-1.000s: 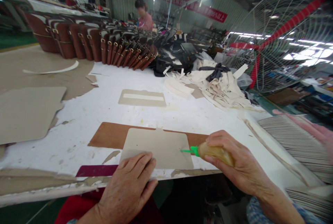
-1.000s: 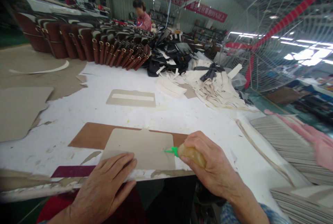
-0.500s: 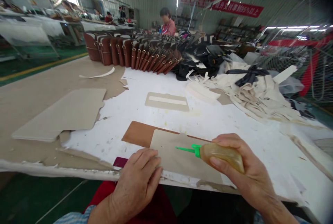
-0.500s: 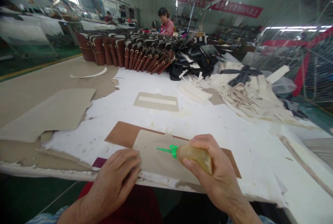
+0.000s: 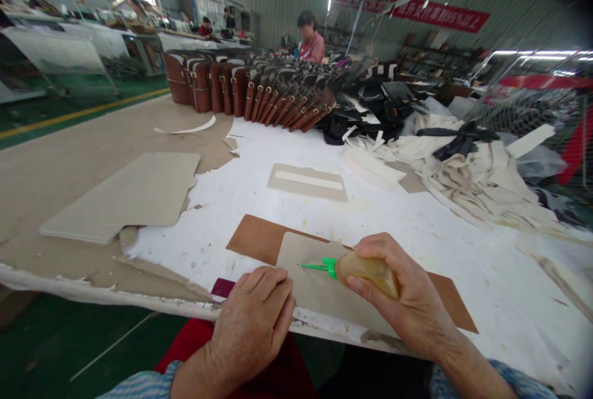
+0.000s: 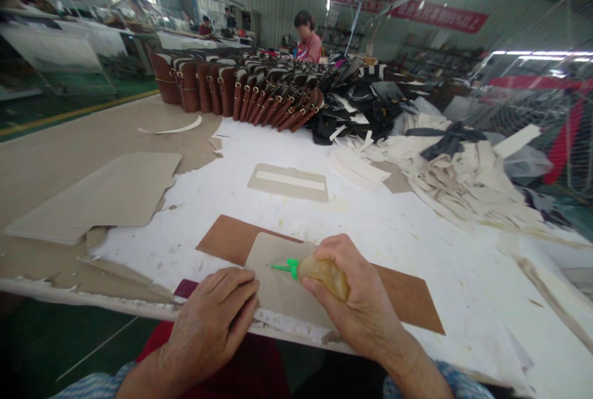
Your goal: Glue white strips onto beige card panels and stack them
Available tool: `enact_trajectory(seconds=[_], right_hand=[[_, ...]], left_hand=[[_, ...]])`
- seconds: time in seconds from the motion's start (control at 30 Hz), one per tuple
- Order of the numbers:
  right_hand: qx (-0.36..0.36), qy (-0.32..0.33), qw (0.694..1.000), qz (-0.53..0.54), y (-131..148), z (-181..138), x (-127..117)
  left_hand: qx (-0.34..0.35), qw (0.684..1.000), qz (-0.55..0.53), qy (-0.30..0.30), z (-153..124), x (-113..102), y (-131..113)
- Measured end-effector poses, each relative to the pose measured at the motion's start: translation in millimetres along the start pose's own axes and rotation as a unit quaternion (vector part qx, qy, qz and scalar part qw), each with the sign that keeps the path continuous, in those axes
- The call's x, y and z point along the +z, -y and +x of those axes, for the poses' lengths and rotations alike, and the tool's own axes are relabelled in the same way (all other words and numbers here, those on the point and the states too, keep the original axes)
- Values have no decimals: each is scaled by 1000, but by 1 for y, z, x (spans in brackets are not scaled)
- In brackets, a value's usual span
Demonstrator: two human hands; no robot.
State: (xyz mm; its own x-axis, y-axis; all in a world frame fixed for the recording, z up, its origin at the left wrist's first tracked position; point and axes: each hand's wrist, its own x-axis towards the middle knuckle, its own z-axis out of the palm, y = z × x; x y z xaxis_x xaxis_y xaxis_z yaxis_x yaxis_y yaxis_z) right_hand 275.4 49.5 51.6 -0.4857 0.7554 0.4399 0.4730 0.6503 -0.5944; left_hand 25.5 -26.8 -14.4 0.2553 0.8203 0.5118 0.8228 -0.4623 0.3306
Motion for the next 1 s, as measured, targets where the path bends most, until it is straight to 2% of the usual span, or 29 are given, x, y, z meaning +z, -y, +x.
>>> enact_trajectory(seconds=[0.2,0.43,0.77,1.0], right_hand=[[-35,40,998,15,9,9,1],[-69,29,997,-15,11,18,9],[-48,43,998,-25,8,15,-2],[-15,35,999,3,11,12,1]], left_hand=[[-8,1000,-3,-3,0,2,1],[-10,1000,-4,-3,0,3,1],[-7,1000,-3,-1,-1,3,1],[-10,1000,7,4,-1,4,1]])
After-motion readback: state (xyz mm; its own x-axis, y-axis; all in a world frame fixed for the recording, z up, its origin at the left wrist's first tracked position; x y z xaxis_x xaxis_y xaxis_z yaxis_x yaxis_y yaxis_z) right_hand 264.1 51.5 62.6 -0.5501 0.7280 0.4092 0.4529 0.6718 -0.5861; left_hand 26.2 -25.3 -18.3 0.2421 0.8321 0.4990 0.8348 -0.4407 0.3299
